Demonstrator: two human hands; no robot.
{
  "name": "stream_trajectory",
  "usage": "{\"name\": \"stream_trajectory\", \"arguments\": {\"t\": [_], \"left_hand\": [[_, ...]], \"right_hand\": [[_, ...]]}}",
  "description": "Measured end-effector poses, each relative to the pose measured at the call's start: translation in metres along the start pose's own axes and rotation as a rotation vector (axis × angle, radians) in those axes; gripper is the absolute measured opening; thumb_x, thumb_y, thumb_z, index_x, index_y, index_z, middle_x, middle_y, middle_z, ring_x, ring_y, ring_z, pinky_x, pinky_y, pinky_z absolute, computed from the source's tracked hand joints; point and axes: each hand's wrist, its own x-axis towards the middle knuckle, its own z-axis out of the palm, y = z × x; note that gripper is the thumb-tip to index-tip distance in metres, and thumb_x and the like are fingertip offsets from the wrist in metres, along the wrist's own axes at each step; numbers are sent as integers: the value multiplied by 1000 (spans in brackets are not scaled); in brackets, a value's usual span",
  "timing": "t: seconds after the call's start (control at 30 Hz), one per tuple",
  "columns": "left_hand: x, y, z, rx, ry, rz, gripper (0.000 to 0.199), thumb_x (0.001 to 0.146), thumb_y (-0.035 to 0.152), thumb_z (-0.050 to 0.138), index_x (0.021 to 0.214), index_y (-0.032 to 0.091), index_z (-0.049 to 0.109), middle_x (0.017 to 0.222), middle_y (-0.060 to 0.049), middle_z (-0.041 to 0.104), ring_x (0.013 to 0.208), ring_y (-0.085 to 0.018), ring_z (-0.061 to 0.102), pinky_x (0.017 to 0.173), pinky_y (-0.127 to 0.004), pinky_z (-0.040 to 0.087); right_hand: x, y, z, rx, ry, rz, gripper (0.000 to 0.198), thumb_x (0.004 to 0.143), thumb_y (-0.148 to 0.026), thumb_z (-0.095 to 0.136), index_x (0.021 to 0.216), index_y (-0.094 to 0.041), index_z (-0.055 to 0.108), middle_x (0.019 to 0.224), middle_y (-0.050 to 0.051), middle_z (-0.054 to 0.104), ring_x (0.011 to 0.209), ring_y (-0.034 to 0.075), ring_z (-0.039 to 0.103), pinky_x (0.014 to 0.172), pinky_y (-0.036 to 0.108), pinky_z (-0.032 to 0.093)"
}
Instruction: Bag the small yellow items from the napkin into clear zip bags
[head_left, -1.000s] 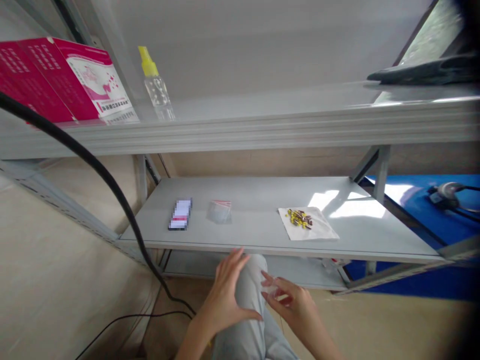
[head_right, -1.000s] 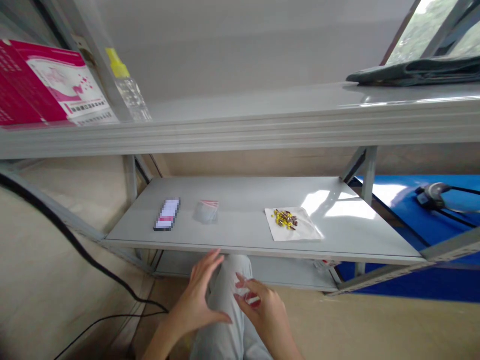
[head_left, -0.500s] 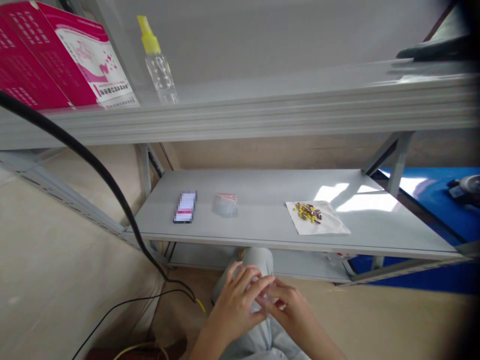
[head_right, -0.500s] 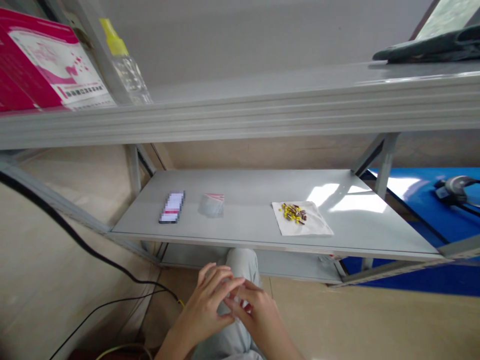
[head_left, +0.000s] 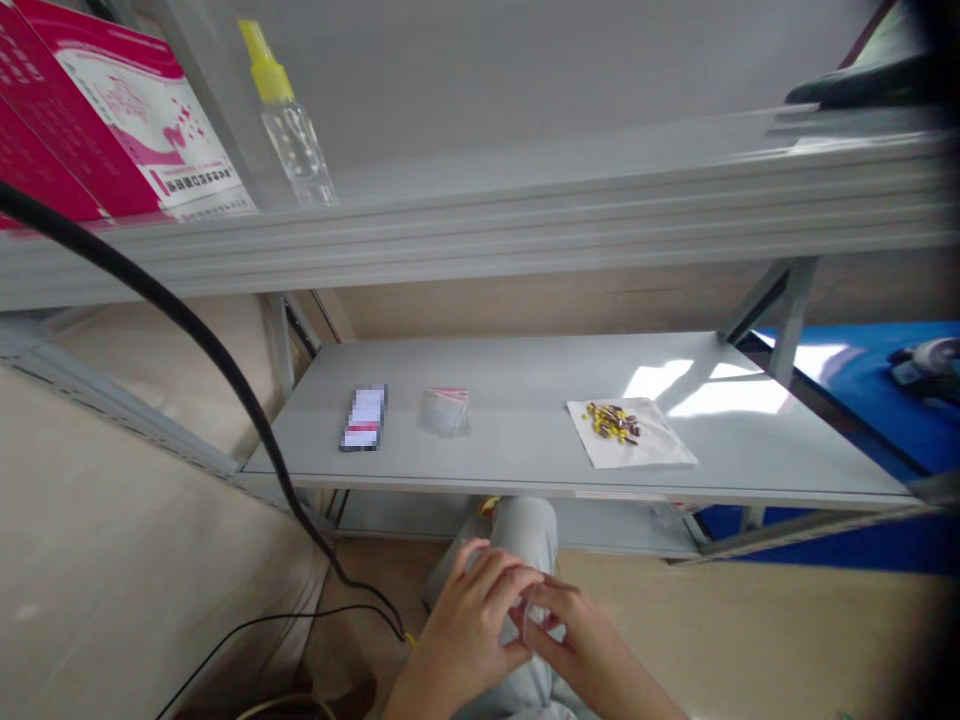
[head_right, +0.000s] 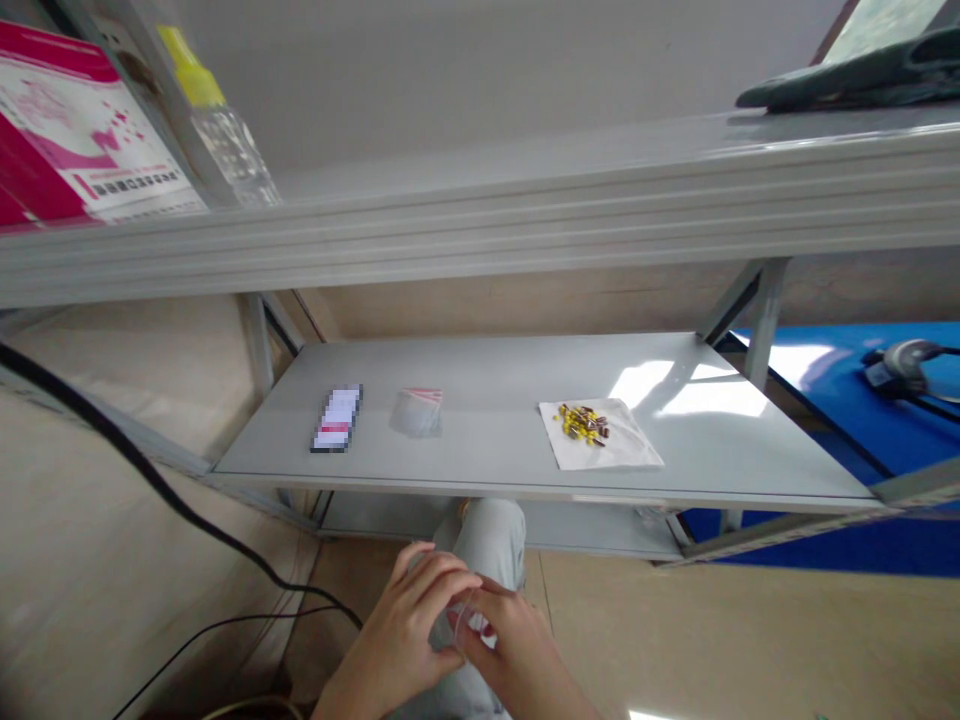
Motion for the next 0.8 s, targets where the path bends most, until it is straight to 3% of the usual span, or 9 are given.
{"name": "stream_trajectory", "arguments": {"t": [0.23, 0.4, 0.53, 0.63, 0.8], "left_hand": [[6, -9, 8, -36, -5, -42, 32, 71, 19, 67, 100, 23, 55, 94, 1, 66, 91, -16, 58, 97, -37, 37], [13, -27, 7, 29, 44, -35, 56, 57, 43, 79, 104, 22, 57, 92, -2, 67, 87, -21, 60, 89, -40, 41], [13, -40, 8, 60, 94, -53, 61, 53, 50, 79, 104, 22, 59, 86, -2, 68, 82, -22, 60, 82, -37, 44], [9, -44, 10, 32, 133, -83, 64, 52, 55, 77, 104, 24, 59, 86, -2, 68, 83, -22, 60, 80, -36, 44], [3, -41, 15, 2, 174, -174, 64, 53, 54, 77, 106, 24, 58, 88, -3, 68, 85, -22, 60, 82, -35, 44]], "right_hand": [[-4, 1, -15, 136, 12, -34, 24, 86, -24, 44, 91, -22, 67, 94, 4, 64, 74, 12, 63, 62, 19, 49], [0, 19, -40, 173, 211, -50, 26, 87, -31, 47, 98, -22, 68, 101, 6, 65, 80, 13, 63, 58, 17, 49], [21, 63, -80, 10, 459, 10, 25, 84, -34, 51, 93, -20, 69, 96, 6, 68, 75, 14, 64, 58, 20, 50], [41, 97, -116, -262, 661, 177, 25, 82, -34, 53, 94, -20, 69, 94, 6, 68, 67, 13, 64, 62, 23, 50], [71, 124, -153, -435, 757, 307, 30, 83, -34, 50, 100, -17, 69, 95, 8, 67, 70, 14, 60, 61, 22, 45]]}}
